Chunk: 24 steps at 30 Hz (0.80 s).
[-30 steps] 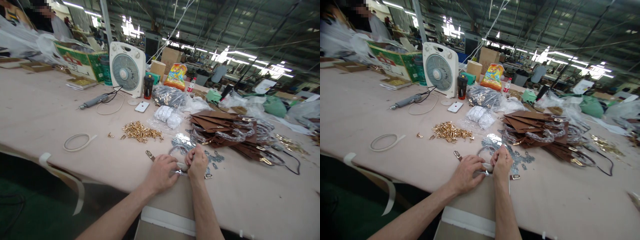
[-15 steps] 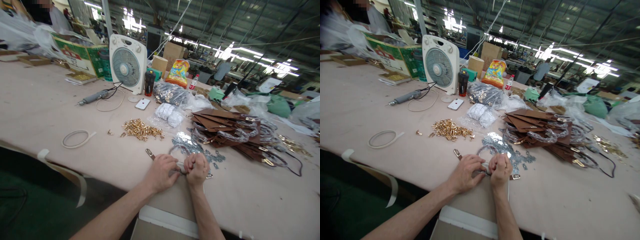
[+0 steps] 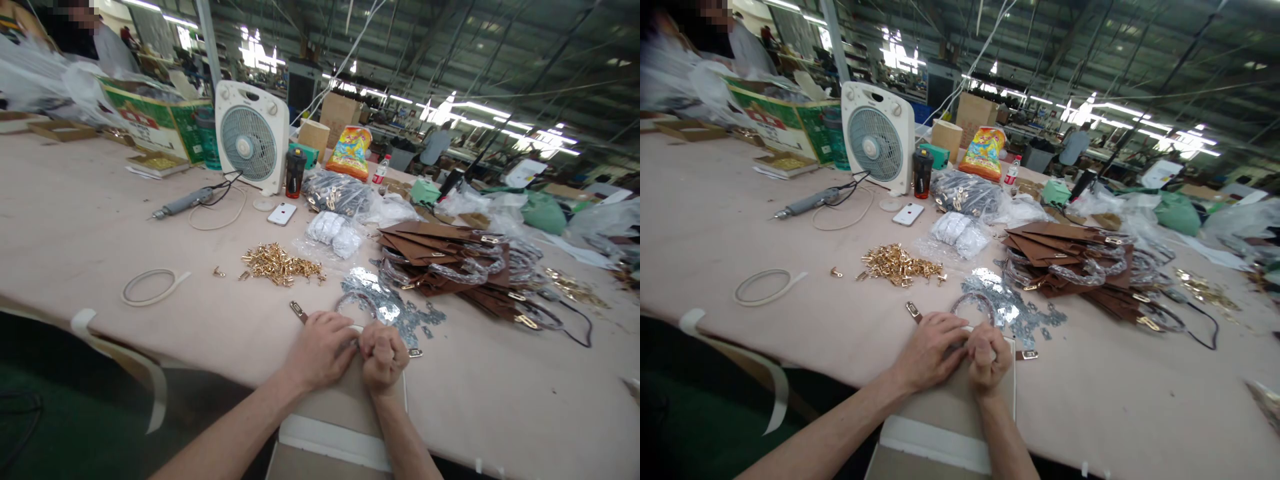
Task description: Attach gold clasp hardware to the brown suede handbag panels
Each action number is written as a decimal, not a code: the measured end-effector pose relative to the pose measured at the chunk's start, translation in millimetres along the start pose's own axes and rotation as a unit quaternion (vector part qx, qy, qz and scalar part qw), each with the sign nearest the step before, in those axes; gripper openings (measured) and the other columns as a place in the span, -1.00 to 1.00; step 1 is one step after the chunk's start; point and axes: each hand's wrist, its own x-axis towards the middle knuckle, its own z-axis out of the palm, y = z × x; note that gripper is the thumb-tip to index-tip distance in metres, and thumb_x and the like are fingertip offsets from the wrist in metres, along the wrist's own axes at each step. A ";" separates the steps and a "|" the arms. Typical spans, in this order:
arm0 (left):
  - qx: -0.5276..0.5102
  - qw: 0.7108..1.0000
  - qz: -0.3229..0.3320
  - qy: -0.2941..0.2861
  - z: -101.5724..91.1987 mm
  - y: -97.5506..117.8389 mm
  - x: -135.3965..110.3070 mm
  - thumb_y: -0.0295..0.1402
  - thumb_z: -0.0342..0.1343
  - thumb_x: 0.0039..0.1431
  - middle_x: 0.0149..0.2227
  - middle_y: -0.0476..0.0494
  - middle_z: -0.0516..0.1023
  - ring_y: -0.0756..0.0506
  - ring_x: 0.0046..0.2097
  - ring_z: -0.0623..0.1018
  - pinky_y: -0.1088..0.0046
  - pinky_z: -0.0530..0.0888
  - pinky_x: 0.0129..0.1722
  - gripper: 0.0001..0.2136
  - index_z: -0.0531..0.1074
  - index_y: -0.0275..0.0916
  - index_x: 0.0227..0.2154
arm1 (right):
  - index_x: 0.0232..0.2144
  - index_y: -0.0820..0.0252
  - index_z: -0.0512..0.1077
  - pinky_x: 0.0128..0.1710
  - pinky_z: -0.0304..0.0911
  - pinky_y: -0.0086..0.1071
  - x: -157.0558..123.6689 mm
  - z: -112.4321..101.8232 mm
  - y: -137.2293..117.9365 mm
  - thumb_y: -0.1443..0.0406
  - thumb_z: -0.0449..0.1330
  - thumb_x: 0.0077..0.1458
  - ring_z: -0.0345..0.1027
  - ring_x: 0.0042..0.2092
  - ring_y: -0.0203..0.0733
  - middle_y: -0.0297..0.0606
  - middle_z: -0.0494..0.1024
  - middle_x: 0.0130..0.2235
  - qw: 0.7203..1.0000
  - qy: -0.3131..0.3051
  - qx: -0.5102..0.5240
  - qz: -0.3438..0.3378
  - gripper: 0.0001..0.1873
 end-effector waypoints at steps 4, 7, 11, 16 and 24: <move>0.022 1.000 0.008 -0.015 -0.5 1.3 -0.4 -0.11 0.31 0.22 0.17 -0.05 0.55 -0.25 0.20 0.44 0.07 0.26 0.25 -0.56 0.47 0.07 0.15 | -0.54 0.11 0.24 -0.67 -0.05 -0.48 20.7 -6.1 -19.1 0.19 0.09 0.35 -0.05 -0.66 -0.38 -0.51 0.16 -0.61 0.987 0.114 0.100 0.061 -0.62; 0.025 1.000 0.001 -0.014 3.5 -0.4 -0.3 -0.01 0.34 0.16 0.18 -0.05 0.55 -0.26 0.22 0.43 0.06 0.24 0.25 -0.48 0.47 0.06 0.16 | -0.55 0.11 0.26 -0.67 -0.02 -0.48 23.1 -10.8 -30.4 0.18 0.13 0.30 -0.06 -0.67 -0.40 -0.51 0.15 -0.62 0.985 0.129 0.111 0.026 -0.63; 0.028 1.000 -0.008 -0.001 7.4 -1.0 1.0 -0.02 0.38 0.12 0.12 -0.03 0.59 -0.25 0.19 0.44 0.09 0.27 0.23 -0.50 0.51 0.06 0.12 | -0.57 0.11 0.26 -0.65 0.04 -0.44 6.3 -4.6 -29.7 0.21 0.14 0.30 0.03 -0.64 -0.34 -0.48 0.17 -0.63 0.994 0.077 0.081 0.024 -0.63; 0.023 1.000 -0.007 0.009 6.8 -1.0 2.2 -0.05 0.38 0.13 0.05 0.00 0.63 -0.22 0.16 0.47 0.15 0.32 0.20 -0.56 0.55 0.06 0.07 | -0.56 0.10 0.25 -0.62 0.05 -0.41 -10.7 7.2 -20.2 0.23 0.11 0.32 0.05 -0.62 -0.31 -0.46 0.18 -0.61 0.995 0.078 0.055 0.014 -0.63; 0.020 1.000 -0.012 0.002 6.3 -1.2 3.3 -0.08 0.38 0.13 0.03 0.03 0.65 -0.24 0.14 0.47 0.11 0.30 0.17 -0.58 0.55 0.07 0.05 | -0.55 0.08 0.27 -0.59 0.06 -0.37 -12.5 12.7 -12.5 0.25 0.10 0.30 0.07 -0.60 -0.28 -0.45 0.20 -0.60 0.995 0.087 0.018 -0.041 -0.66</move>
